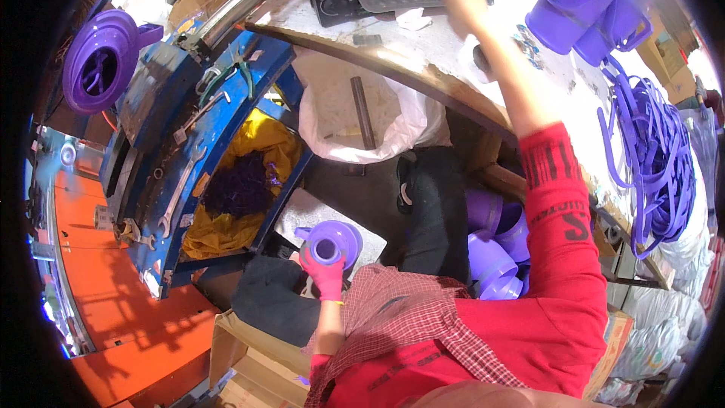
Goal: The person repeatedly assembles purple plastic watering cans by inserting a handle into the body, tapping it with a hammer, and placing the finished unit on a nearby surface. The process is repeated multiple times in a loop.
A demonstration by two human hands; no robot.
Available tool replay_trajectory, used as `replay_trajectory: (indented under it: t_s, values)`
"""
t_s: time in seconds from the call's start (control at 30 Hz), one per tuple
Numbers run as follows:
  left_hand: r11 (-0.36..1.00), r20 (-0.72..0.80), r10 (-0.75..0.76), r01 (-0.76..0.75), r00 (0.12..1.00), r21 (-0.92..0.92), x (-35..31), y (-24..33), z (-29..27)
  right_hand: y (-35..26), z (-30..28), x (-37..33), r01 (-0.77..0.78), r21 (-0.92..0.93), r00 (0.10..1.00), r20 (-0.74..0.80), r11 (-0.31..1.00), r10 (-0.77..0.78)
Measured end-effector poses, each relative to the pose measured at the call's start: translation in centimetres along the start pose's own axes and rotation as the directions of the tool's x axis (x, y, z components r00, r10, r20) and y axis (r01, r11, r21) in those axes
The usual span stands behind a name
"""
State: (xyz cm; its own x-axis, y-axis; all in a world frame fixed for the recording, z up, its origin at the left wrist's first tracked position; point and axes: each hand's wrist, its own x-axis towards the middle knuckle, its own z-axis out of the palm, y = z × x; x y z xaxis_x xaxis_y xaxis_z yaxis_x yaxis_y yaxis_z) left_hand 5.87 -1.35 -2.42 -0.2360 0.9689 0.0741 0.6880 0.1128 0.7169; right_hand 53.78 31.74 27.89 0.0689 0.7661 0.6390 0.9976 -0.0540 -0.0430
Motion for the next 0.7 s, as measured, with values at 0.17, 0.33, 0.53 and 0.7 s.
replay_trajectory:
  t_s: [0.17, 0.33, 0.53, 0.7]
  values:
    - [1.0, 0.151, -0.004, 0.008, 0.989, -0.03, -2.5, 0.1, -2.9, 8.0, 5.2, 4.9, 0.188, -0.311, 0.981, 0.099, 0.932, -0.165]
    - [0.996, 0.127, 0.067, -0.06, 0.99, -0.06, -2.4, 1.1, -9.4, 6.1, -0.1, 4.2, 0.052, -0.185, 0.994, -0.082, 0.981, -0.069]
    - [0.427, 0.223, -0.005, 0.203, 0.975, -0.881, -1.2, 5.2, -11.6, -12.7, -6.3, -17.2, -0.587, 0.799, 0.809, 0.587, -0.134, -0.042]
    - [0.94, 0.304, 0.176, -0.068, 0.936, -0.334, -0.4, 5.5, -10.8, -25.2, -1.6, -37.7, -0.879, -0.031, 0.168, 0.913, -0.476, -0.37]
